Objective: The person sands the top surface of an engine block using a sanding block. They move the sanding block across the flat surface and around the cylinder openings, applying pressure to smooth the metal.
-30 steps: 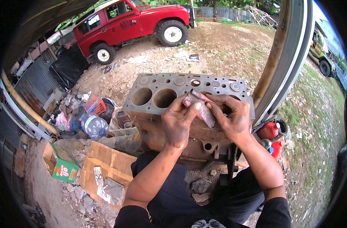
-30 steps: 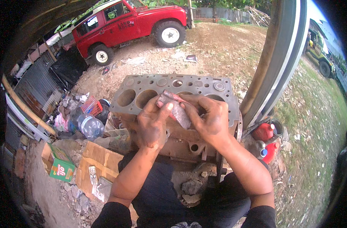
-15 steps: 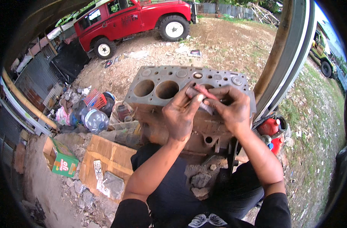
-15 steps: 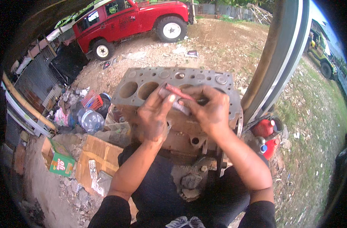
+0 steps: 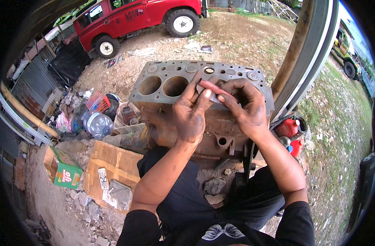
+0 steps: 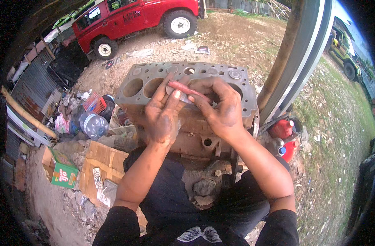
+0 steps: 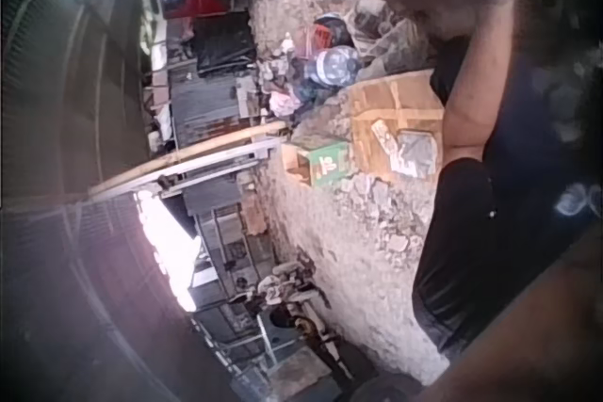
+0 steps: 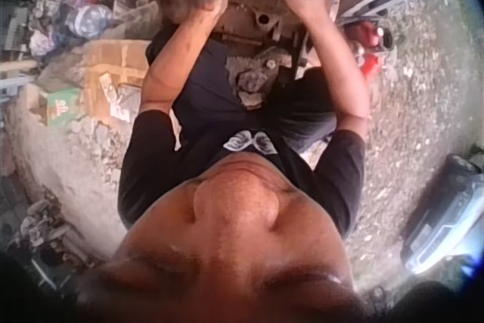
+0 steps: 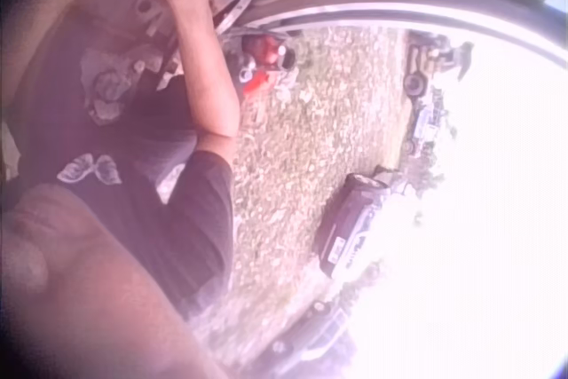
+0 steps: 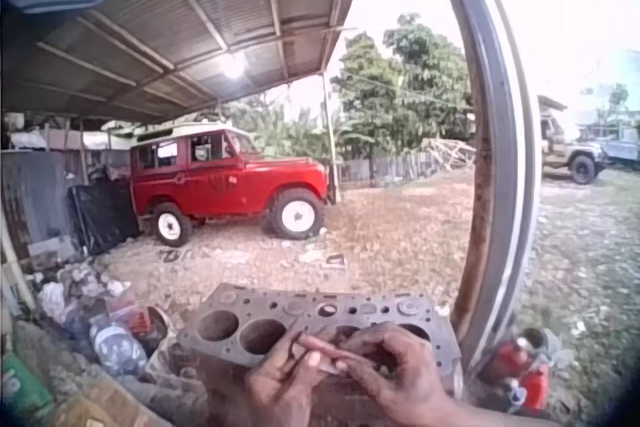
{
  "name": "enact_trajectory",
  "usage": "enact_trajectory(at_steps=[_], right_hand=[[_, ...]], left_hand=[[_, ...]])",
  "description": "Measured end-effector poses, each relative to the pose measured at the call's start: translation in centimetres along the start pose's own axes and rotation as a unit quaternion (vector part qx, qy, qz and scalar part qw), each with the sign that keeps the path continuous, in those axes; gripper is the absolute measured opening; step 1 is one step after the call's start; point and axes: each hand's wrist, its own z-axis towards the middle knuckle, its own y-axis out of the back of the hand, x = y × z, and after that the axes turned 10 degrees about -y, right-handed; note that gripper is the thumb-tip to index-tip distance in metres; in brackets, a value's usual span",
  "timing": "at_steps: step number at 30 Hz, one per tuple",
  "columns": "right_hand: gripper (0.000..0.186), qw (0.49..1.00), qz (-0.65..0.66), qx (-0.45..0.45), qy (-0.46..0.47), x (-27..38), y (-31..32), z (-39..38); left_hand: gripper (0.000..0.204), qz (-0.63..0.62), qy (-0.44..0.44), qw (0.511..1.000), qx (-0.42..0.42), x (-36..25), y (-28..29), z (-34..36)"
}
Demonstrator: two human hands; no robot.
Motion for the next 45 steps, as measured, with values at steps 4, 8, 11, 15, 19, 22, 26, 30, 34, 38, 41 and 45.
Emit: enact_trajectory(at_steps=[4,8,11,15,19,22,26,30,34,38,41,45], right_hand=[[0.025,0.999,-0.015,0.011,-0.037,0.2,0.1,-0.1],[0.027,0.993,0.064,0.055,-0.088,0.4,0.2,0.1],[0.027,0.989,0.093,0.058,-0.096,0.5,-0.1,0.0],[0.03,0.988,0.02,0.129,-0.086,1.4,1.9,1.0],[0.032,0.991,-0.012,0.112,-0.068,1.2,4.5,1.9],[0.032,0.992,-0.047,0.031,-0.112,1.5,7.6,3.2],[0.03,0.973,-0.15,-0.011,-0.176,-0.4,11.9,4.2],[0.029,0.973,-0.154,-0.028,-0.171,-2.5,13.0,4.5],[0.022,0.971,-0.2,-0.033,-0.125,-2.1,11.8,4.4],[0.019,0.964,-0.261,-0.037,-0.029,-4.1,11.5,4.8],[0.026,0.941,-0.336,0.003,-0.039,-3.2,11.5,4.6],[0.032,0.913,-0.403,-0.001,-0.055,-2.2,10.4,4.0]], left_hand=[[0.056,-0.057,0.021,0.998,-0.003,-0.8,-0.4,0.2],[0.058,-0.023,0.02,0.999,0.035,-0.9,0.1,0.4],[0.063,-0.051,0.029,0.998,0.032,-0.7,0.2,0.4],[0.069,-0.028,0.001,0.998,0.061,-0.7,0.0,0.5],[0.081,0.117,-0.038,0.988,0.093,-0.3,0.2,0.4],[0.067,0.318,-0.158,0.926,0.126,0.0,0.5,1.0],[0.038,0.477,-0.194,0.829,0.219,-0.3,0.6,1.2],[0.028,0.509,-0.217,0.791,0.26,0.8,0.3,0.9],[0.026,0.504,-0.21,0.793,0.271,1.2,0.0,0.6],[0.023,0.503,-0.22,0.784,0.291,1.6,-0.7,0.7],[0.02,0.491,-0.228,0.79,0.286,1.9,0.0,1.0],[0.021,0.508,-0.238,0.773,0.295,1.9,-0.1,0.8]])
